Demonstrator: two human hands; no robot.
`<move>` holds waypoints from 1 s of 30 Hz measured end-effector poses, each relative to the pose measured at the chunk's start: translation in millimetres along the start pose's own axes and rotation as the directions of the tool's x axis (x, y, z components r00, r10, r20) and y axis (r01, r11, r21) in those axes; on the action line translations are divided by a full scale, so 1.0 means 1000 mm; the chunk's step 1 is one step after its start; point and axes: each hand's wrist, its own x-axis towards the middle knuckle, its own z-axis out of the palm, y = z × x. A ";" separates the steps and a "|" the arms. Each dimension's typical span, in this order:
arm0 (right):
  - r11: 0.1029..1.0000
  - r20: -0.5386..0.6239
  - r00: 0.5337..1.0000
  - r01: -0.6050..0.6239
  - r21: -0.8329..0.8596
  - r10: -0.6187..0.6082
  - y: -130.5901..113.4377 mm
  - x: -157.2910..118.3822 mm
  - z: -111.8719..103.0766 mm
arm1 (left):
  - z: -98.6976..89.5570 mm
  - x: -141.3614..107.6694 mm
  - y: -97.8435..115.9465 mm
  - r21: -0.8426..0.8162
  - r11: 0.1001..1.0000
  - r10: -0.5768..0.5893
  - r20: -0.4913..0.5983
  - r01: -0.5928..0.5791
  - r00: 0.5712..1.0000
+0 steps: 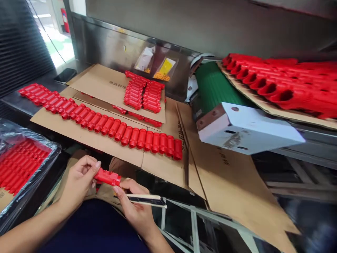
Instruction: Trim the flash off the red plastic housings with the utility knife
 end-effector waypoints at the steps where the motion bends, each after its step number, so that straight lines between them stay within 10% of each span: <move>1: 1.000 -0.014 1.000 0.020 -0.014 -0.020 0.001 0.000 0.000 | 0.002 0.001 0.000 -0.023 0.999 -0.024 0.004 0.024 1.000; 13: 0.999 -0.056 0.997 -0.047 0.024 0.048 -0.001 0.001 0.024 | 0.000 -0.002 0.002 -0.197 0.952 -0.219 0.086 0.232 0.972; 19: 0.964 0.138 0.970 0.220 -0.149 -0.200 0.000 0.003 0.008 | -0.003 0.003 0.007 -0.190 0.956 -0.219 0.048 0.224 0.975; 30: 0.916 0.019 0.919 0.392 0.090 -0.395 -0.005 0.002 -0.007 | -0.023 0.002 0.001 -0.220 0.931 -0.239 0.231 0.290 0.943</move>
